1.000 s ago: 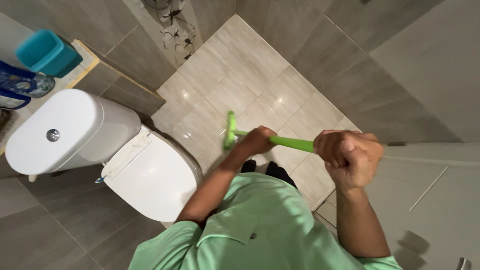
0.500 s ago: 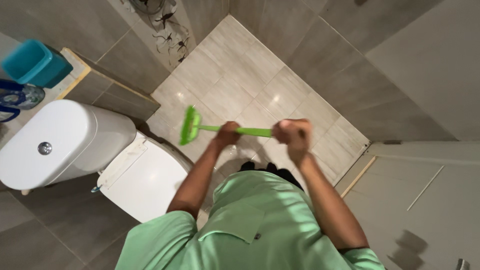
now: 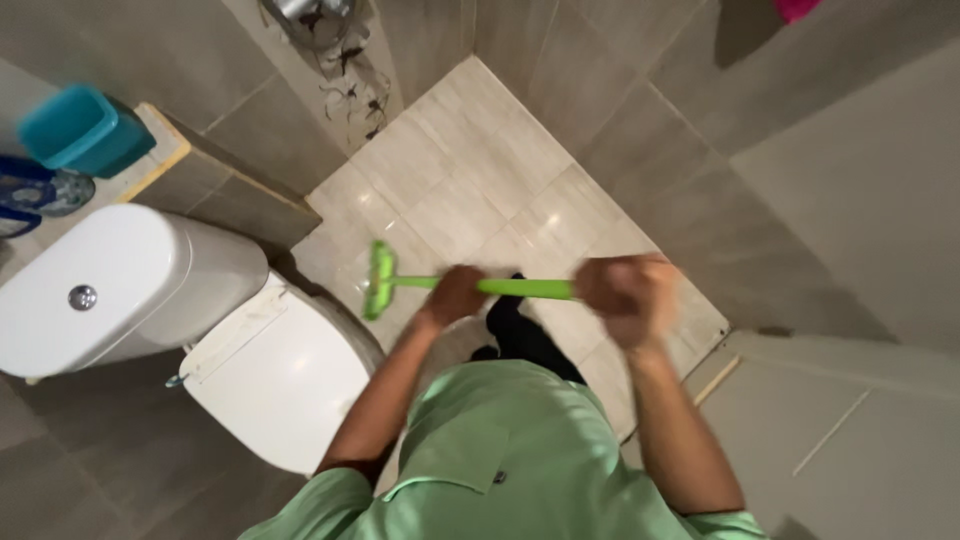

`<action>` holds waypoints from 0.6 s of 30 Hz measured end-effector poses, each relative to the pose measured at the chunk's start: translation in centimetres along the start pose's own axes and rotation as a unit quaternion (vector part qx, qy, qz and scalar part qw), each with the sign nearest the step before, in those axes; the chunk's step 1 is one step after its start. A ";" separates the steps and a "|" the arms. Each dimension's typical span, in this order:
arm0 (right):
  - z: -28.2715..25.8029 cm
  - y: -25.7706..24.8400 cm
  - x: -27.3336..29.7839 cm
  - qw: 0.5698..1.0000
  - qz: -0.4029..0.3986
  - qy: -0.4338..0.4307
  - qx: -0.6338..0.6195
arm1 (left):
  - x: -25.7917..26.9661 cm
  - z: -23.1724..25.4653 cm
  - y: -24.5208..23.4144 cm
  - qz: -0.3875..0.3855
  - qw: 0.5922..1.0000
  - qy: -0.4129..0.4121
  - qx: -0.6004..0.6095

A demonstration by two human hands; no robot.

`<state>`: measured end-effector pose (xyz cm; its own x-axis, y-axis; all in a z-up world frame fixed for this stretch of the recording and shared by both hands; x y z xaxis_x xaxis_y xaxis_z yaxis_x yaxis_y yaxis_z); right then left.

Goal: The person cleans a tiled bathroom floor and wall section using a green squeegee wiper by hand. They push water toward the floor drain and scrub areas around the toilet and shower fixtures.

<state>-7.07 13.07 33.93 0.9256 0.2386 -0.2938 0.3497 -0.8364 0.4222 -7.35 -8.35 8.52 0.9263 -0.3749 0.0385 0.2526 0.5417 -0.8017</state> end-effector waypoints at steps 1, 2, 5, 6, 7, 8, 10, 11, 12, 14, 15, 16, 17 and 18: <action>2.6 -0.4 -0.9 0.999 -0.007 0.029 -0.017 | 0.1 -3.7 1.1 -0.055 0.993 -0.104 0.011; 5.2 -0.6 -1.7 0.997 -0.013 0.070 0.010 | 0.4 -7.1 2.1 -0.113 0.972 -0.205 0.021; 8.6 -0.6 -4.0 0.995 -0.058 0.083 0.018 | -0.8 -10.1 2.2 -0.047 0.978 -0.181 0.089; 8.4 -0.6 -5.2 0.994 -0.079 0.069 0.008 | -2.1 -10.0 2.3 -0.031 0.979 -0.179 0.089; 7.8 -1.1 -6.4 0.994 -0.081 0.067 0.007 | -3.7 -9.3 2.3 -0.015 0.980 -0.177 0.089; 6.8 -1.6 -7.5 0.994 -0.083 0.067 0.006 | -4.9 -8.2 2.2 0.000 0.980 -0.176 0.090; 4.2 -2.3 -9.7 0.994 -0.089 0.063 0.018 | -8.2 -5.3 1.3 -0.006 0.989 -0.134 0.066; 2.7 -2.7 -10.8 0.993 -0.092 0.060 0.031 | -9.4 -3.6 0.5 -0.010 0.992 -0.114 0.053; 1.2 -3.0 -11.9 0.993 -0.098 0.054 0.044 | -10.1 -2.9 -0.2 -0.026 0.982 -0.156 0.101; -1.4 -3.1 -13.6 0.992 -0.120 0.030 0.011 | -10.5 -1.9 -1.0 -0.058 0.949 -0.237 0.198; -2.0 -3.2 -14.3 0.991 -0.131 0.018 -0.005 | -11.0 -1.5 -1.9 -0.039 0.961 -0.219 0.167; -1.8 -3.3 -15.1 0.990 -0.135 0.018 -0.029 | -11.1 -1.8 -2.8 -0.019 0.970 -0.201 0.134; -0.9 -3.5 -15.8 0.989 -0.139 0.018 -0.052 | -11.0 -2.6 -3.3 0.000 0.978 -0.183 0.101; 0.5 -3.7 -16.2 0.987 -0.141 0.019 -0.078 | -10.7 -4.2 -3.6 0.014 0.980 -0.179 0.086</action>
<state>-23.45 12.09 36.73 0.7916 0.4725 -0.3874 0.6099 -0.6489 0.4549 -19.35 -9.40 8.51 0.9646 -0.0857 0.2494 0.2397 0.6792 -0.6937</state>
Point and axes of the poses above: each hand's wrist, its own x-axis away from the middle knuckle, its own y-axis out of the palm, z = x × y, the point moved 7 cm from there along -x, towards the middle knuckle
